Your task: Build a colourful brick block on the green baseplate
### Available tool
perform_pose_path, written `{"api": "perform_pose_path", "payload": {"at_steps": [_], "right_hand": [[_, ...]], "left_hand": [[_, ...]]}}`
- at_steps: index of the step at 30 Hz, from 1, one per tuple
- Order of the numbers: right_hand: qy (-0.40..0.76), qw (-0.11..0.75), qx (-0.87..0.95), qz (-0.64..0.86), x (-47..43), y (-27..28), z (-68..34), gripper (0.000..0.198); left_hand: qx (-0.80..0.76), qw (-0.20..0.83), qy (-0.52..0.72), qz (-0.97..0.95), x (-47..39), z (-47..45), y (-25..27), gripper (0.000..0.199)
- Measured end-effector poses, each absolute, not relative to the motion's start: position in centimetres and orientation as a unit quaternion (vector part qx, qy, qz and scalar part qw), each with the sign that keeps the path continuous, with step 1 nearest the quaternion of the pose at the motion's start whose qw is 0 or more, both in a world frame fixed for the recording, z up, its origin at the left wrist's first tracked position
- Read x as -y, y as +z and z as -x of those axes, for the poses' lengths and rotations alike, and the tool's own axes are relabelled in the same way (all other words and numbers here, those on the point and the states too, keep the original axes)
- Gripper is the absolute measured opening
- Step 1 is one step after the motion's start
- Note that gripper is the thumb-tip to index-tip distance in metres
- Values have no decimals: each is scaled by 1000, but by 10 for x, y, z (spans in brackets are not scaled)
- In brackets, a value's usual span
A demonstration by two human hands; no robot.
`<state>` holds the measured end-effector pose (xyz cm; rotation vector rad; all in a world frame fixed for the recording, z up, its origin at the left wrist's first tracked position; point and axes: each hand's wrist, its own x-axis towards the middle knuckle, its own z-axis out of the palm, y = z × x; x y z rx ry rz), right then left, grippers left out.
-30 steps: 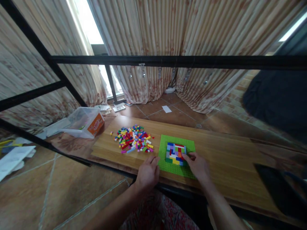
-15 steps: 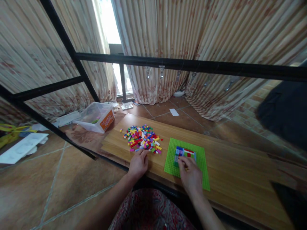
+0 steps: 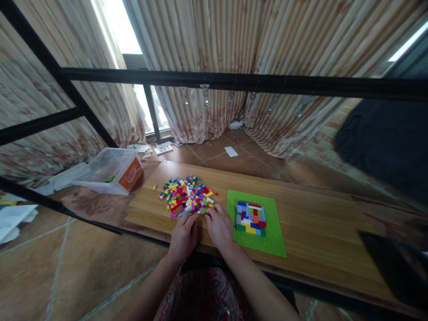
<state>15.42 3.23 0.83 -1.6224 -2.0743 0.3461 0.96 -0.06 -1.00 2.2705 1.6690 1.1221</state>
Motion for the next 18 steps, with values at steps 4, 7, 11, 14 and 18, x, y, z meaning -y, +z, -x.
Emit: {"api": "perform_pose_path", "payload": {"at_steps": [4,7,11,14,18], "right_hand": [[120,221,765,593,-31,8,-155,15],[126,220,770,586,-29,10,-158,15],[142,233,771,575,-27,13,-161,12],[148,245,773,566,-25,14,-163,12],[157,254,768,567,-27,11,-163,13]], "left_hand": [[-546,50,370,-750,0,-11,-8,25],[-552,51,365,-748,1,-10,-10,25],[-559,57,357,-746,1,-10,-11,24],[-562,59,355,-745,1,-11,-9,24],[-562,64,354,-745,2,-11,-8,24]]}}
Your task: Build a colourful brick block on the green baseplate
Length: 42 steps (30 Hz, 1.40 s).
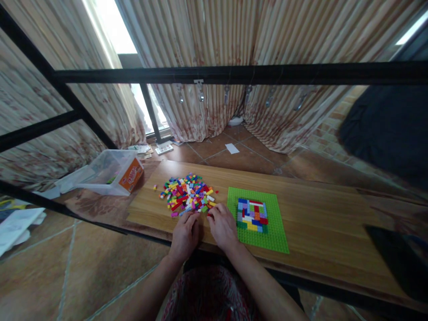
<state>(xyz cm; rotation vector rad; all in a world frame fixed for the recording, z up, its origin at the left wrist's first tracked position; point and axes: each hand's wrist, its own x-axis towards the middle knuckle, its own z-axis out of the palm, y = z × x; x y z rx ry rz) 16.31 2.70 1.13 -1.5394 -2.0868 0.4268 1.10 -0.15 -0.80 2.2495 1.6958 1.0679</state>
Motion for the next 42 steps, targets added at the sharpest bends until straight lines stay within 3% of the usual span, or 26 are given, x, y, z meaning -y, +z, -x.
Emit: {"api": "perform_pose_path", "payload": {"at_steps": [5,13,18,24,42], "right_hand": [[178,284,760,556,-28,9,-163,14],[324,439,621,564,-7,25,-199,18],[301,491,513,636,4,24,-276,29],[253,427,497,712,-3,13,-335,31],[185,271,570,753,-27,26,-325,22]], "left_hand": [[-562,55,351,-747,2,-11,-10,24],[-567,46,349,-745,0,-11,-12,23],[-562,44,347,-750,0,-11,-13,23],[-558,28,354,-750,-2,-12,-12,22],[-568,42,346,-746,-2,-14,-12,24]]}}
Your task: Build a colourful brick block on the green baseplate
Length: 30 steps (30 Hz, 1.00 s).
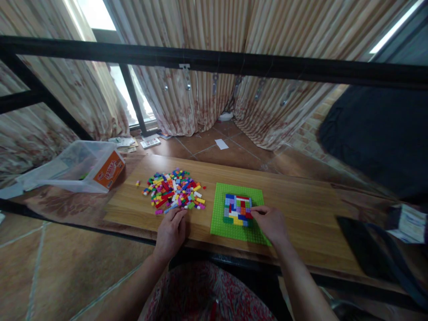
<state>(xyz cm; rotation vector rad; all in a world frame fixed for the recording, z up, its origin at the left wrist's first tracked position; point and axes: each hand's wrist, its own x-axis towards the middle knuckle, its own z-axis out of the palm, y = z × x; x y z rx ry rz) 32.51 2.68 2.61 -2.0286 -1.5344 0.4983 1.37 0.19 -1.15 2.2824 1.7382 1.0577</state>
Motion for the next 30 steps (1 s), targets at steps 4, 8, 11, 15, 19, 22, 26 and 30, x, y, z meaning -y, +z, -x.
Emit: {"api": "perform_pose_path", "payload": {"at_steps": [4,8,11,15,19,22,26,30], "right_hand": [[154,214,598,757,-36,34,-323,15],[148,169,609,761,-42,40,-323,13],[149,156,616,758,-45,42,-324,13],[175,168,608,756,-49,43,-325,9],[221,200,610,734,-49,41,-328,7],[286,251,581,720,-44,33,-331,14],[394,371,458,706,-36,19,-334,28],[403,391,438,702,-34,10,-336,33]], "left_hand": [[-570,47,343,-745,-1,-14,-10,24],[-568,46,346,-745,-1,-15,-8,23],[-571,41,343,-745,-1,-16,-9,23],[-572,39,338,-747,-1,-16,-10,24],[-569,42,335,-750,-2,-14,-12,24],[-572,41,333,-749,-2,-14,-13,24],[-569,43,330,-752,-1,-14,-13,24],[-564,46,334,-754,-1,-14,-13,24]]}}
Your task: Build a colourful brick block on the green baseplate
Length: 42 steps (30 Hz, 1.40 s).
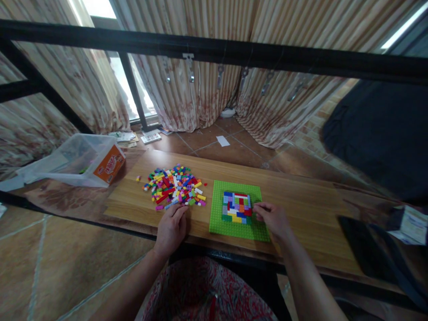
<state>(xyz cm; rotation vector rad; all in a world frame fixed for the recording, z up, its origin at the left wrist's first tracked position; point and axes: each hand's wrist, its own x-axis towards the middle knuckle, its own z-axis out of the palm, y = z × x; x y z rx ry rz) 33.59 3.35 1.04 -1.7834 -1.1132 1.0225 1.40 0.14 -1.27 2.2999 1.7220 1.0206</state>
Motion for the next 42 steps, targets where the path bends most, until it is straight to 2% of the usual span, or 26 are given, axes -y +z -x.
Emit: {"api": "perform_pose_path", "payload": {"at_steps": [19,27,33,38,42], "right_hand": [[372,333,476,724,-39,1,-336,25],[354,344,507,707,-31,9,-325,28],[233,381,534,718,6,13,-323,35],[148,317,587,730,42,-1,-319,33],[98,292,635,709,36,-15,-334,30]], "left_hand": [[-570,47,338,-747,-1,-15,-14,24],[-572,29,349,-741,0,-16,-15,23],[-540,54,335,-771,19,-41,-9,30],[-495,98,277,-818,28,-70,-3,35],[-477,146,254,-828,33,-89,3,39]]}}
